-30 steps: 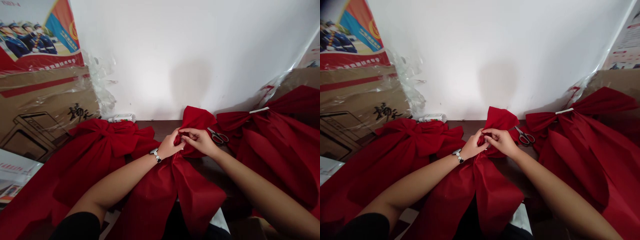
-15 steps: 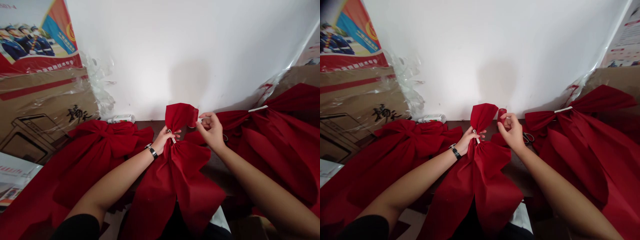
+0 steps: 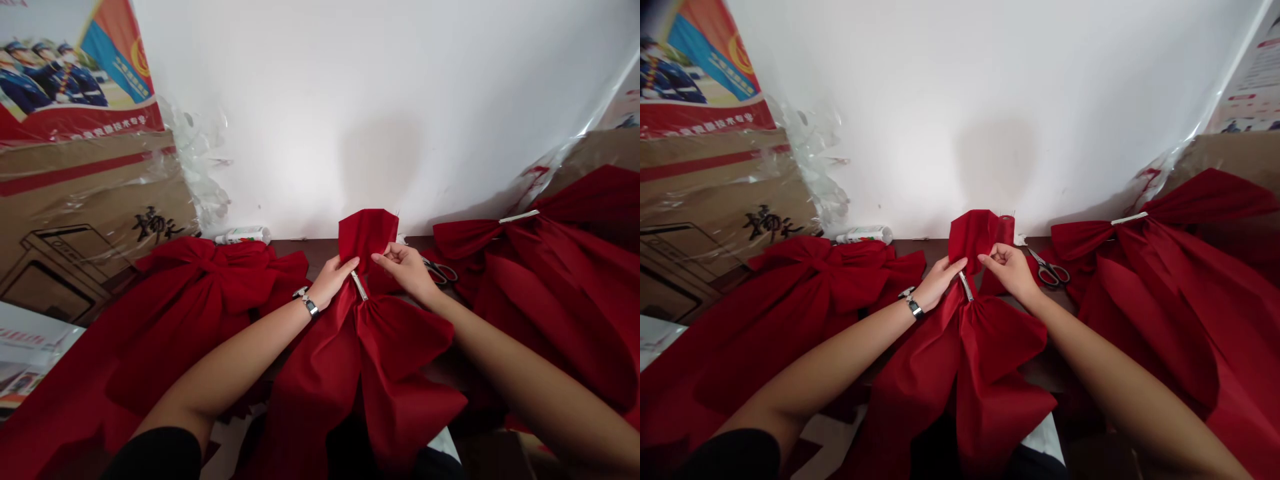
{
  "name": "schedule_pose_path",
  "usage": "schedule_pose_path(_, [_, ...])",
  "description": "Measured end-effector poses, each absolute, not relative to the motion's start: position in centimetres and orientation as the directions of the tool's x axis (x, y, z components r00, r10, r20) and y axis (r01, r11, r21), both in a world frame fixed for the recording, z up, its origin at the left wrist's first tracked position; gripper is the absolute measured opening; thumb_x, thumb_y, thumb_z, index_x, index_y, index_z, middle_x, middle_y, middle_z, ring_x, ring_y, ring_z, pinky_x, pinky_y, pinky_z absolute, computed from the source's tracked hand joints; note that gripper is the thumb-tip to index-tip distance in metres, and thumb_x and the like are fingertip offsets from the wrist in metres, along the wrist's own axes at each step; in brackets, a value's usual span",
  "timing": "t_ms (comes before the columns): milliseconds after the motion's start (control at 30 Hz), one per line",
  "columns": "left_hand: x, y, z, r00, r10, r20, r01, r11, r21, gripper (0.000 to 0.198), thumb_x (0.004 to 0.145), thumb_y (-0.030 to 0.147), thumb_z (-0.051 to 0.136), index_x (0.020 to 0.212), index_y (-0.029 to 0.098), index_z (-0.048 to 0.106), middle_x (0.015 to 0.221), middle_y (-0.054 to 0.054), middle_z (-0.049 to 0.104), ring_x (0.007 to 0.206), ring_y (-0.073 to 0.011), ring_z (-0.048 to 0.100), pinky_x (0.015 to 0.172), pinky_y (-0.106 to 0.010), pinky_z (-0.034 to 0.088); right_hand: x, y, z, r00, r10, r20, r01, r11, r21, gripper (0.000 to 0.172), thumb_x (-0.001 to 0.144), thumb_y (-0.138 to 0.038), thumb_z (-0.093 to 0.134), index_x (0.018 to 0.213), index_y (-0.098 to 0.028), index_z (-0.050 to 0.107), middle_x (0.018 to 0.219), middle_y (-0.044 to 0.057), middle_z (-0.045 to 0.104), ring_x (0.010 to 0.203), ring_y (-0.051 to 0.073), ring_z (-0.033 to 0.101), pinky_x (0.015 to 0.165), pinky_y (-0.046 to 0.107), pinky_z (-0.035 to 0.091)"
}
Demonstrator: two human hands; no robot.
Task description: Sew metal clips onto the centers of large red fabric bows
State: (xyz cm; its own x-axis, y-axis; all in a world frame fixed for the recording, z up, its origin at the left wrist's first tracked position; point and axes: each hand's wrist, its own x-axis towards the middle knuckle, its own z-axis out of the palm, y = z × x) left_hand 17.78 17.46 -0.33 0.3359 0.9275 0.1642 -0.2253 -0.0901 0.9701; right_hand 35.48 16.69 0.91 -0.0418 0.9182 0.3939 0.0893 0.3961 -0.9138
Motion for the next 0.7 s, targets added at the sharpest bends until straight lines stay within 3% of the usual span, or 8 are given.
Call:
schedule_pose_path(67, [17.8, 17.2, -0.2, 0.387, 0.91, 0.15, -0.213, -0.07, 0.974, 0.042, 0.075, 0.042, 0.071, 0.108, 0.016, 0.067, 0.108, -0.008, 0.071, 0.106, -0.0225, 0.062, 0.1, -0.037, 0.041, 35.6, 16.7, 1.1, -0.089, 0.925, 0.369, 0.042, 0.373, -0.927, 0.042, 0.064, -0.05, 0.076, 0.062, -0.017, 0.051, 0.052, -0.006, 0.041, 0.047, 0.005, 0.032, 0.045, 0.022, 0.023])
schedule_pose_path(233, [17.8, 16.7, 0.5, 0.45, 0.892, 0.039, -0.273, 0.096, 0.957, 0.044, 0.072, 0.042, 0.074, 0.105, 0.013, 0.068, 0.1, -0.01, 0.073, 0.088, -0.0213, 0.068, 0.092, -0.039, 0.047, 35.2, 16.7, 0.8, -0.285, 0.916, 0.283, -0.175, 0.24, -0.955, 0.039, 0.068, -0.048, 0.075, 0.065, -0.018, 0.051, 0.052, -0.007, 0.042, 0.044, 0.005, 0.034, 0.044, 0.021, 0.026])
schedule_pose_path(433, [17.7, 17.1, 0.9, 0.265, 0.951, 0.158, -0.361, -0.054, 0.931, 0.037, 0.074, 0.042, 0.072, 0.101, 0.016, 0.067, 0.095, -0.005, 0.073, 0.09, -0.019, 0.067, 0.091, -0.035, 0.048, 35.1, 16.7, 0.5, -0.233, 0.923, 0.306, -0.36, 0.211, -0.909, 0.041, 0.071, -0.042, 0.075, 0.059, -0.019, 0.043, 0.046, -0.009, 0.033, 0.042, 0.005, 0.027, 0.044, 0.021, 0.027])
schedule_pose_path(567, [17.6, 17.3, 1.0, 0.225, 0.947, 0.229, -0.376, -0.133, 0.917, 0.038, 0.078, 0.043, 0.068, 0.105, 0.018, 0.066, 0.099, -0.005, 0.071, 0.093, -0.0193, 0.066, 0.094, -0.036, 0.047, 35.4, 16.9, 0.7, -0.184, 0.938, 0.295, -0.313, 0.228, -0.922, 0.04, 0.068, -0.041, 0.074, 0.057, -0.02, 0.042, 0.045, -0.009, 0.032, 0.041, 0.005, 0.028, 0.044, 0.022, 0.027])
schedule_pose_path(700, [17.0, 17.6, 1.5, 0.091, 0.91, 0.404, -0.278, -0.367, 0.888, 0.034, 0.081, 0.042, 0.064, 0.105, 0.019, 0.067, 0.118, -0.007, 0.064, 0.11, -0.0207, 0.059, 0.1, -0.035, 0.043, 35.9, 17.0, 1.1, 0.036, 0.925, 0.379, -0.054, 0.38, -0.923, 0.035, 0.067, -0.032, 0.07, 0.055, -0.019, 0.039, 0.046, -0.007, 0.038, 0.042, 0.005, 0.031, 0.044, 0.022, 0.023])
